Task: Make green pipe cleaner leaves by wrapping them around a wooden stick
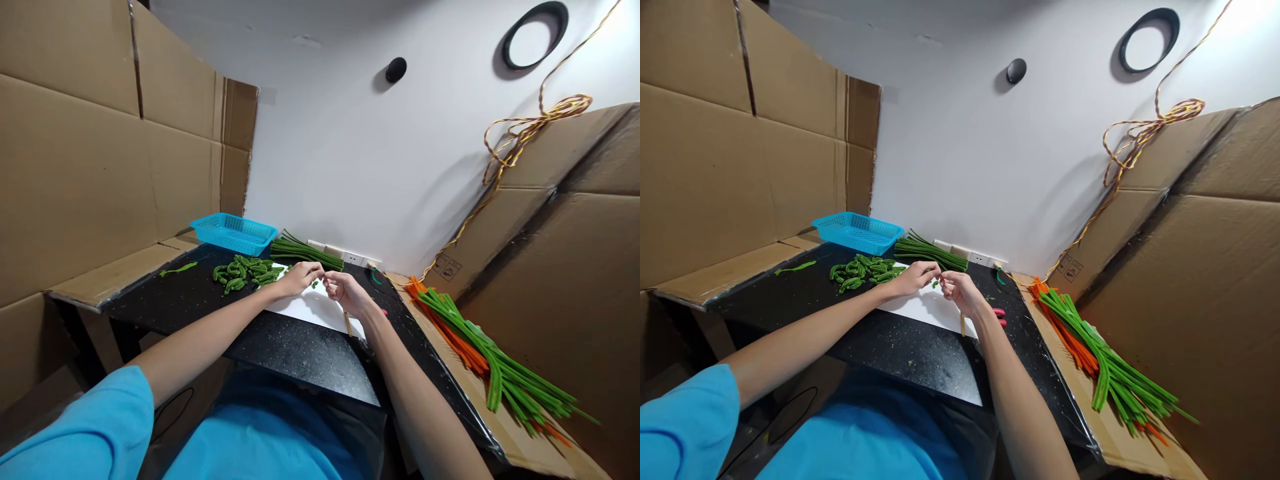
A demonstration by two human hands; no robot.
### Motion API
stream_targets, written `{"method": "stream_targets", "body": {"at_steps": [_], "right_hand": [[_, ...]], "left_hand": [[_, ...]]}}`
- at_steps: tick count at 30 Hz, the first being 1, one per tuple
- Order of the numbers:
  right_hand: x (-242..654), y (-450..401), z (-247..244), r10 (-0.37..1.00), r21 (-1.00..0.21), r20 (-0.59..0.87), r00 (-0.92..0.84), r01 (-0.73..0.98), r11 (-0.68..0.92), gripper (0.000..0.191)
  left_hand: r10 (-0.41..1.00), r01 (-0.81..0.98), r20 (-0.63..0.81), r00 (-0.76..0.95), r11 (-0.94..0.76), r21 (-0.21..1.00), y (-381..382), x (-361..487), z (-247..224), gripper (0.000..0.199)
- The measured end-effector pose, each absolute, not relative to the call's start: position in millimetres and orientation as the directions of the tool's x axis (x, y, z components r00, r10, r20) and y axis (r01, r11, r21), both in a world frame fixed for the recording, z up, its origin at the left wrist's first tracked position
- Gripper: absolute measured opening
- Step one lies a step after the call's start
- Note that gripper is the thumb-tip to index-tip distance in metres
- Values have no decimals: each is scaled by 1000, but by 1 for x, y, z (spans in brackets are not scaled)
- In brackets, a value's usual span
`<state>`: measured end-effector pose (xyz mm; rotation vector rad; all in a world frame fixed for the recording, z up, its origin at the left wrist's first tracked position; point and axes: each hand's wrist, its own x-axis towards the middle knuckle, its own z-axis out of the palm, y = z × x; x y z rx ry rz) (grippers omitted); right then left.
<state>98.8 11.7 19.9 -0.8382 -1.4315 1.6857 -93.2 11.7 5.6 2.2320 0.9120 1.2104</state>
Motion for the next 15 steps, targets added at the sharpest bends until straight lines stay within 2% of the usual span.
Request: {"method": "stream_targets", "body": {"at_steps": [5,11,15], "right_hand": [[99,11,20,874,-980,-20,-485,-165,-114,20],[94,7,21,880,-972,138,-455,-234,31,21],[86,4,22,896,-961,220,-385,-243,132,20]], "left_hand": [[744,287,550,381,-660,694,12,-92,4,31],[817,42,433,381,-483,874,12,-88,9,39],[863,-110,341,373,-323,940,11,-86,14,41]]}}
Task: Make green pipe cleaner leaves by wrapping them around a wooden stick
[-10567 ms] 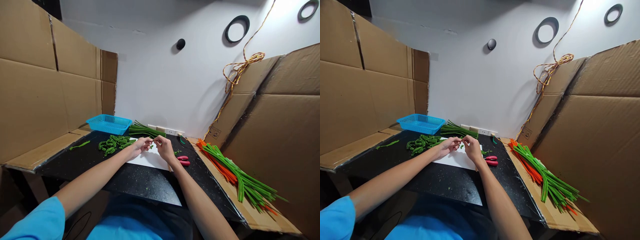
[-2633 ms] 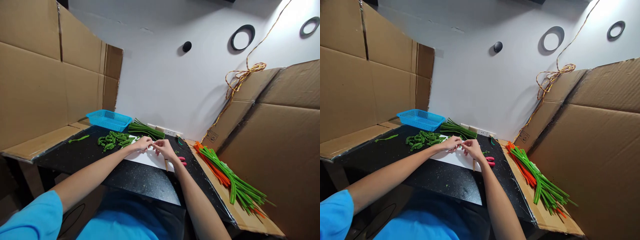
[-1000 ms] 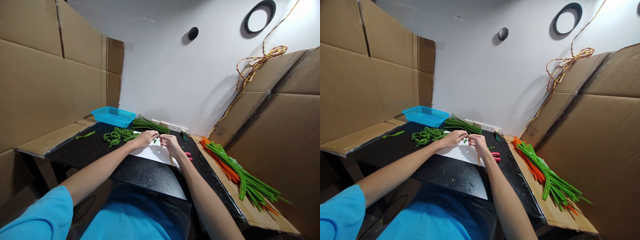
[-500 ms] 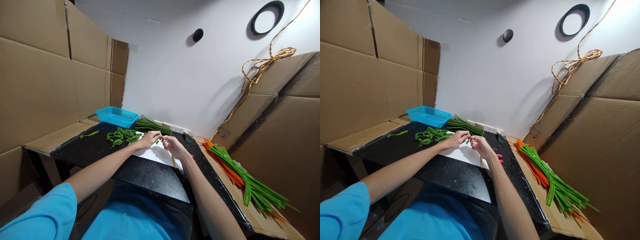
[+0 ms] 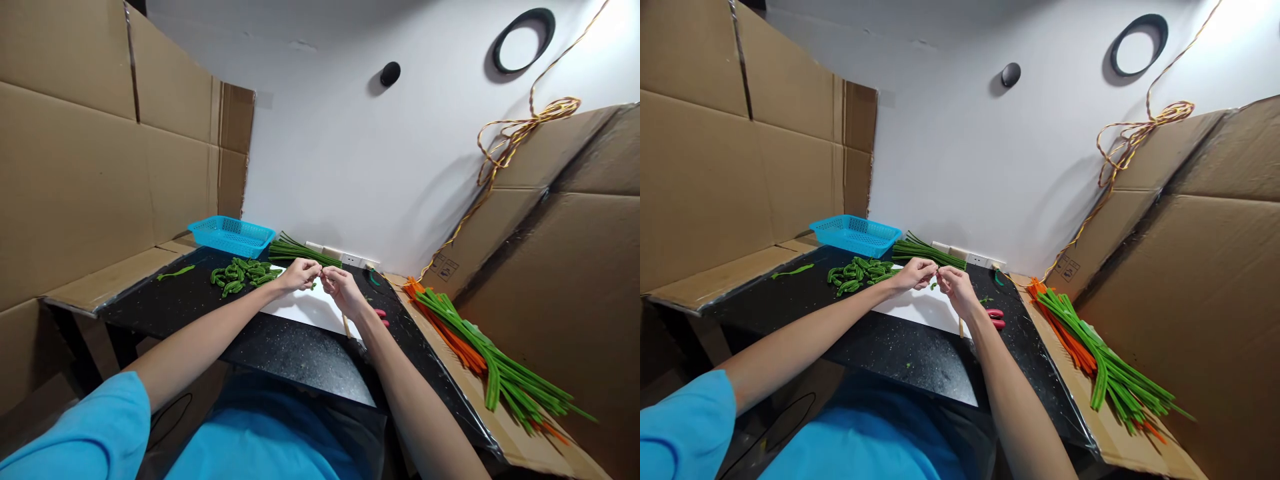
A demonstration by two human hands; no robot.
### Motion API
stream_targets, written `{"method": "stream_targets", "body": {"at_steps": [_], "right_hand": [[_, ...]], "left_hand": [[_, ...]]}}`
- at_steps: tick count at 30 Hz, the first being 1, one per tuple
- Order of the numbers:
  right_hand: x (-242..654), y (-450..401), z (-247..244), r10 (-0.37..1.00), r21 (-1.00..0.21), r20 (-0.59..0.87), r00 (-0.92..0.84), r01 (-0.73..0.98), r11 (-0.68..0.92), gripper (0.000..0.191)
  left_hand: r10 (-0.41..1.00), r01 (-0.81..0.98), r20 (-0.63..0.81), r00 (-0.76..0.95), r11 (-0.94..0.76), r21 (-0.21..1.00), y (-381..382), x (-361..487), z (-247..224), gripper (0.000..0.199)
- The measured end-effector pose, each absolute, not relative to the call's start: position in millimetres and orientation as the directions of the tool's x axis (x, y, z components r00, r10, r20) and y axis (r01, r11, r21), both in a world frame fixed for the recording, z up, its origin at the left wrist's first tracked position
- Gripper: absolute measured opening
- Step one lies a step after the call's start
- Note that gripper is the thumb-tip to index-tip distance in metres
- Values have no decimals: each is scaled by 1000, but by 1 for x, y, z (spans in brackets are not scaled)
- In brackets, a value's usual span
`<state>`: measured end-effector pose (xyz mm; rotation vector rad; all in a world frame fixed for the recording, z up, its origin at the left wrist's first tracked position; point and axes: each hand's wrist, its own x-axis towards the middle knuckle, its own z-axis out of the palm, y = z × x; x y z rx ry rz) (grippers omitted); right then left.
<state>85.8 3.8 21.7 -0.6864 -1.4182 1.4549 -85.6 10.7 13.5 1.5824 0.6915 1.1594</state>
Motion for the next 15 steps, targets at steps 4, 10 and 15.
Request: {"method": "stream_targets", "body": {"at_steps": [4,10,15], "right_hand": [[77,5,20,917,-947,287,-277,-230,227,21],[80,4,17,772,-742,587,-246,217,634,16],[85,0,9,514,-312,760,-398,471,825,17]], "left_hand": [[892,-222,261,370,-188,957,11,-86,15,39],[896,-302,161,414,-31,953,6,-86,13,28],[903,-326,93,420,55,944,2,-87,7,28]]}}
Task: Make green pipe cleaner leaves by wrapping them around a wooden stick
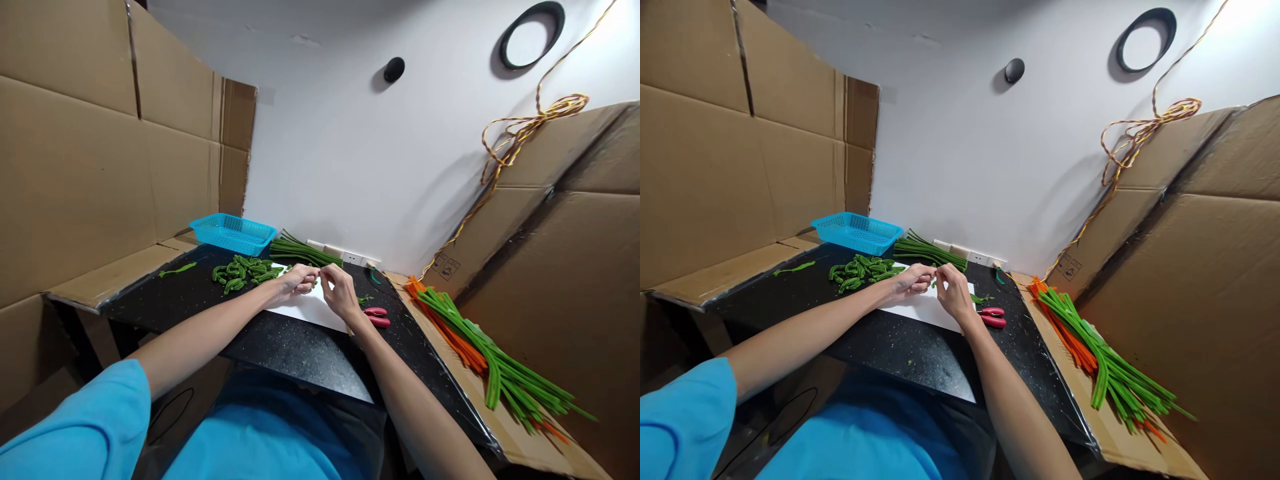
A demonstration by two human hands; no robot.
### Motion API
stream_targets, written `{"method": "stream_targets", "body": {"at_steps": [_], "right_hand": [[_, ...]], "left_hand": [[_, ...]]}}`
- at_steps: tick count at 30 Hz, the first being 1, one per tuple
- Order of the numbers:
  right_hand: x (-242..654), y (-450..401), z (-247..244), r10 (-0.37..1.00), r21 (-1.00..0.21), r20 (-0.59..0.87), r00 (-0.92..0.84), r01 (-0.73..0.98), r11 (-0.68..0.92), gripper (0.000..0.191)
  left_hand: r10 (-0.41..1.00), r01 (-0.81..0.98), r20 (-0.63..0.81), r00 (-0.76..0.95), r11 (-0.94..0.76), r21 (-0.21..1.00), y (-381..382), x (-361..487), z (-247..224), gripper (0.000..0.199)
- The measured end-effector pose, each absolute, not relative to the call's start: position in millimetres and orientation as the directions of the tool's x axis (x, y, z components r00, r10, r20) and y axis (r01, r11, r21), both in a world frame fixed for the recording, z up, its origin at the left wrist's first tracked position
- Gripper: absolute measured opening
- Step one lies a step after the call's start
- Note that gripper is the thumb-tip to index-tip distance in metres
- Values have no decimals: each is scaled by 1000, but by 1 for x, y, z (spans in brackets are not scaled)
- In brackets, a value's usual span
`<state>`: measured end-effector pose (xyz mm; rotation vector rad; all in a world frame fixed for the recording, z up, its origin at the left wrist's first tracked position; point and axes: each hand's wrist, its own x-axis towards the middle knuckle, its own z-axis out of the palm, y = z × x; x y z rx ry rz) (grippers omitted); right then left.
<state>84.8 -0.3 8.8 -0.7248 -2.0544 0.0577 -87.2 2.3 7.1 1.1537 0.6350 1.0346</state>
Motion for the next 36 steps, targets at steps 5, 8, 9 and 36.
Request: {"method": "stream_targets", "body": {"at_steps": [5,8,9,36], "right_hand": [[89,4,2,466,-211,714,-522,474,855,19],[92,9,1,490,-212,708,-509,508,835,17],[93,10,0,498,-214,714,-492,524,824,16],[118,40,-14,799,-182,484,-356,853,490,31]], "left_hand": [[890,-274,28,456,110,955,13,-95,1,28],[900,-258,55,432,64,964,19,-97,0,27],[905,-252,73,419,39,967,20,-96,-1,25],[761,613,571,307,-617,494,30,-91,-33,40]]}}
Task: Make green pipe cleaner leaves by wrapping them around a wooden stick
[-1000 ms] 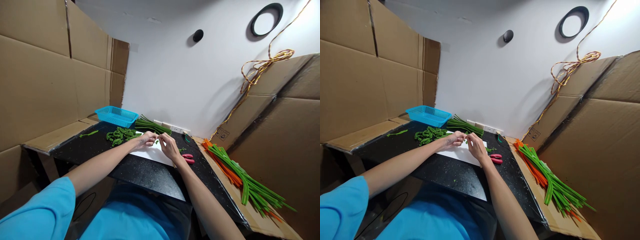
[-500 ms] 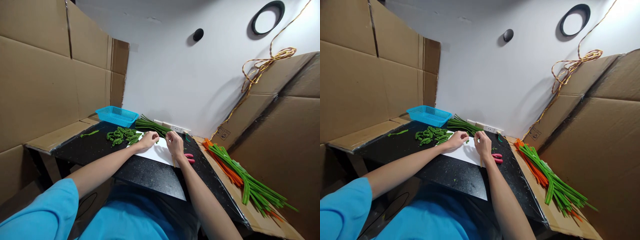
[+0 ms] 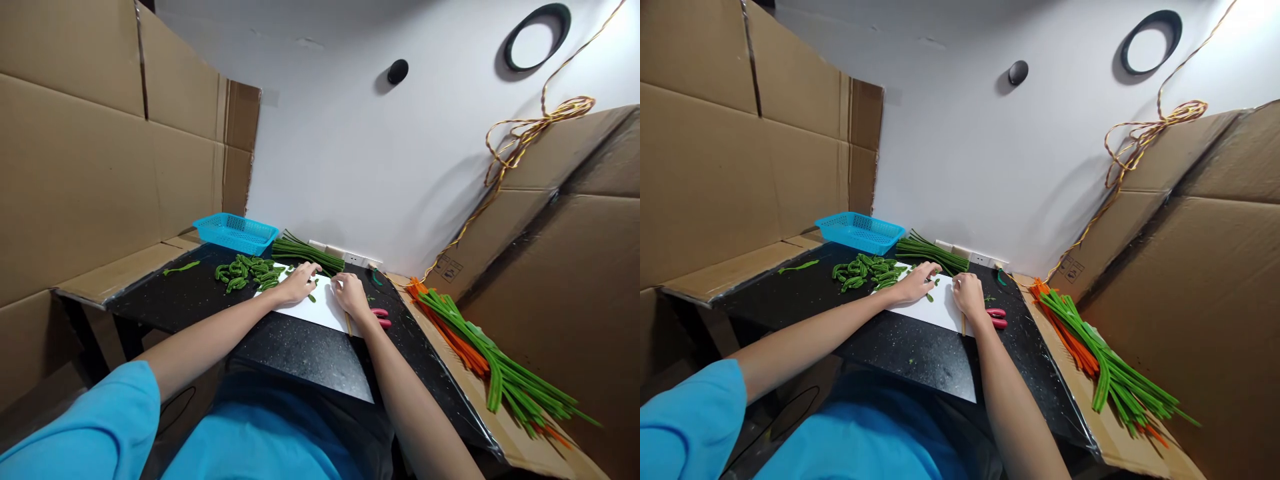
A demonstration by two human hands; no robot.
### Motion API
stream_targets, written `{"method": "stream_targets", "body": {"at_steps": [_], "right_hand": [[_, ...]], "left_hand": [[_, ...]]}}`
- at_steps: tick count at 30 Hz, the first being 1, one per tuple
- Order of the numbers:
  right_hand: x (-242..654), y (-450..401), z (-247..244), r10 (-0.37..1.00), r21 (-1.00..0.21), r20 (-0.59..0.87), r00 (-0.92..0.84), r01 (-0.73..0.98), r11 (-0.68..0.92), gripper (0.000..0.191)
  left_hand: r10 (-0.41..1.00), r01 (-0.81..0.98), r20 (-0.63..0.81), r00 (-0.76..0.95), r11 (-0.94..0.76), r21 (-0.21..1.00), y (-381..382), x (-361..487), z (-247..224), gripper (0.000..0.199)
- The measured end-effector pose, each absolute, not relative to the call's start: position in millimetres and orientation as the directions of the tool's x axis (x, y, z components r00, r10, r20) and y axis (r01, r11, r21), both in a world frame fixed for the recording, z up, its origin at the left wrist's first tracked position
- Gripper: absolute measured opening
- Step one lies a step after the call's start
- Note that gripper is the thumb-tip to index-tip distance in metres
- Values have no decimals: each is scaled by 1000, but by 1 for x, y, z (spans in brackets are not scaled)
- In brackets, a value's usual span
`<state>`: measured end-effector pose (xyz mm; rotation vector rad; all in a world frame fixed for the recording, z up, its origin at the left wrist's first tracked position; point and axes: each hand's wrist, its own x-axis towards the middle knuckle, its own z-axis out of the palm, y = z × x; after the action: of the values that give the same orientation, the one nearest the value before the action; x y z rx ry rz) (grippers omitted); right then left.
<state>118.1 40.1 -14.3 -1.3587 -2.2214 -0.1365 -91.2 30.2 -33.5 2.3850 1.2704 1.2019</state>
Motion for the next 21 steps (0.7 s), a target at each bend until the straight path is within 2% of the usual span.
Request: {"method": "stream_targets", "body": {"at_steps": [6,11,15,18,21], "right_hand": [[119,45,-22,847,-141,368,-384,877,459,26],[118,47,-24,847,-121,359,-393,880,460,23],[117,48,-24,819,-139,354,-452,840,524,22],[117,50,-26,807,-166,346,-479,815,555,25],[118,52,-28,806,-179,342,-483,809,560,31]], "left_hand": [[748,624,445,492,-660,420,15,-90,-22,27],[711,595,381,591,-703,389,5,-91,-15,45],[724,606,375,579,-690,397,10,-92,-19,48],[771,678,343,537,-636,368,16,-93,-24,41],[793,743,388,469,-592,313,21,-95,-27,32]]}}
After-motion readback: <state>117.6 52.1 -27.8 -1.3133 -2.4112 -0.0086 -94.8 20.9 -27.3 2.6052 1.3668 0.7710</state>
